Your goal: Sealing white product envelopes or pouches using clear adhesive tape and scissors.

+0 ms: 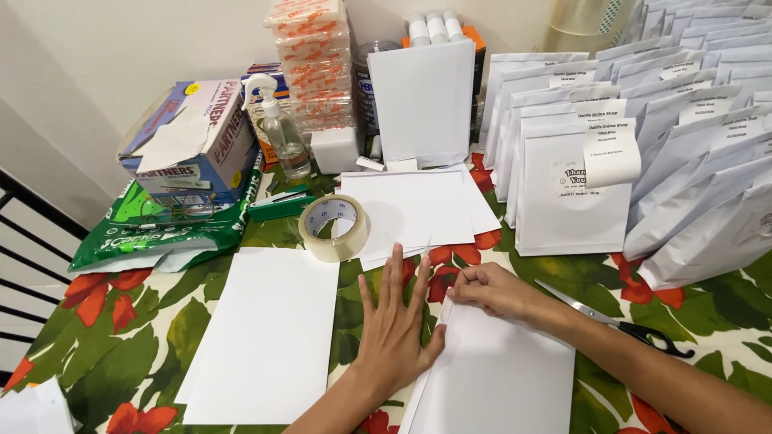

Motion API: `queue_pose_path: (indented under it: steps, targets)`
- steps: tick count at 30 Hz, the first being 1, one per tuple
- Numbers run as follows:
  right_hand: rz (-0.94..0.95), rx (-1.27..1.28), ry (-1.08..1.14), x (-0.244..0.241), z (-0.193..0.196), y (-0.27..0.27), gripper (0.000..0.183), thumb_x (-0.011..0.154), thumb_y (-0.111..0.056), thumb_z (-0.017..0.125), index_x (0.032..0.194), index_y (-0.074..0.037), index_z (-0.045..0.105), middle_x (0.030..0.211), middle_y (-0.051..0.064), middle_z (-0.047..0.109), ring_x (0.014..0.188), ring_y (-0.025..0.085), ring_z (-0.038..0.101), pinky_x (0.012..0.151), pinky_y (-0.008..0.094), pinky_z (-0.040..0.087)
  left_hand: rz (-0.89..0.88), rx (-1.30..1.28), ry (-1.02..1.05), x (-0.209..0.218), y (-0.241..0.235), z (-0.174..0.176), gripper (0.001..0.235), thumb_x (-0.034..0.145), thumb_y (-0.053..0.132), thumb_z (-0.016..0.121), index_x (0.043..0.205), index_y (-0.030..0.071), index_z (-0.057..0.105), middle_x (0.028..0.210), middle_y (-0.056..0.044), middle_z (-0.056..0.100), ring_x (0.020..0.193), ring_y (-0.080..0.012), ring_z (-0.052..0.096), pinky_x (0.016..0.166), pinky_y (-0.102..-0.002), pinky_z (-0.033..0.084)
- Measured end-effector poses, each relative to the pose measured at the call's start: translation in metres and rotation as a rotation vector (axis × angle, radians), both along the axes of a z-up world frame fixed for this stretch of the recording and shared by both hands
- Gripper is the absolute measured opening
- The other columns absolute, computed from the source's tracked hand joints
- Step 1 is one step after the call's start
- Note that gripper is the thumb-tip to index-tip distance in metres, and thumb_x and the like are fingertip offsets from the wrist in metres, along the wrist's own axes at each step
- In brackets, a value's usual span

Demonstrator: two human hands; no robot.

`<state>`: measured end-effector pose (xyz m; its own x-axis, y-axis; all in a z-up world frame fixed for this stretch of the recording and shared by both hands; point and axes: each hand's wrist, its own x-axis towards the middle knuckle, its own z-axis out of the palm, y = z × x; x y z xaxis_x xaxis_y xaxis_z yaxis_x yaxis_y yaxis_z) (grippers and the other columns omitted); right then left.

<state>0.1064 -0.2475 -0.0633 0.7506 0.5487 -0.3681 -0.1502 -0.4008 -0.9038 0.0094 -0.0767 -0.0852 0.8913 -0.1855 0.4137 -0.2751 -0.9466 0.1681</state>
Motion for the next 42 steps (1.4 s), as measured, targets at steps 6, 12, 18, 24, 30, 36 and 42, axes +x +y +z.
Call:
queue_pose_path:
  steps: [6,12,18,24,30,36,42]
  targets:
    - [0.006,-0.004,-0.024,0.001,0.005,0.002,0.036,0.086,-0.020,0.066,0.058,-0.006,0.048,0.050,0.002,0.036,0.046,0.011,0.024,0.049,0.023,0.023,-0.077,-0.037,0.067,0.000,0.002,0.008,0.095,0.073,0.042,0.056,0.148,0.016,0.003,0.152,-0.023,-0.005,0.139,-0.0411,0.012,0.100,-0.066,0.009]
    - [0.007,-0.239,-0.116,-0.004,0.017,0.007,0.032,0.078,-0.024,0.070,0.059,-0.009,0.050,0.048,-0.001,0.036,0.048,0.010,0.030,0.049,0.026,0.022,-0.110,-0.058,0.101,0.000,0.004,0.008,0.097,0.072,0.043,0.057,0.148,0.015,0.004,0.152,-0.024,-0.004,0.138,-0.0417,0.014,0.100,-0.067,0.008]
    - [-0.023,-0.388,-0.157,-0.009,0.024,0.015,0.026,0.073,-0.025,0.076,0.060,-0.011,0.059,0.042,-0.003,0.038,0.044,0.008,0.031,0.050,0.022,0.026,-0.104,-0.066,0.091,0.000,0.004,0.005,0.097,0.072,0.043,0.057,0.148,0.014,0.004,0.151,-0.025,-0.004,0.136,-0.0427,0.019,0.100,-0.066,0.009]
    - [-0.035,-0.376,-0.185,-0.007,0.019,0.012,0.028,0.070,-0.025,0.080,0.060,-0.011,0.058,0.042,-0.003,0.038,0.043,0.008,0.030,0.048,0.023,0.024,-0.115,-0.090,0.100,0.000,0.004,0.006,0.094,0.073,0.042,0.054,0.147,0.014,0.003,0.151,-0.025,-0.005,0.140,-0.0404,0.008,0.101,-0.067,0.006]
    - [-0.037,-0.388,-0.196,-0.011,0.025,0.014,0.029,0.069,-0.025,0.081,0.059,-0.011,0.058,0.043,-0.003,0.037,0.044,0.008,0.030,0.047,0.023,0.022,-0.113,-0.090,0.071,0.000,0.003,0.005,0.092,0.074,0.043,0.050,0.147,0.014,0.004,0.151,-0.025,-0.004,0.142,-0.0374,0.003,0.101,-0.067,0.005]
    - [-0.042,-0.410,-0.209,-0.011,0.022,0.014,0.031,0.068,-0.028,0.083,0.060,-0.011,0.058,0.044,-0.002,0.041,0.045,0.008,0.033,0.047,0.022,0.024,-0.117,-0.111,0.079,-0.001,0.003,0.005,0.091,0.074,0.041,0.051,0.147,0.014,0.004,0.152,-0.024,-0.003,0.141,-0.0381,0.006,0.100,-0.068,0.006]
    - [-0.059,-0.416,-0.213,-0.013,0.024,0.015,0.030,0.067,-0.027,0.083,0.059,-0.011,0.059,0.045,-0.002,0.044,0.045,0.008,0.036,0.047,0.022,0.026,-0.109,-0.093,0.060,-0.001,0.002,0.005,0.092,0.074,0.041,0.052,0.147,0.014,0.004,0.151,-0.026,-0.003,0.141,-0.0390,0.009,0.100,-0.068,0.009]
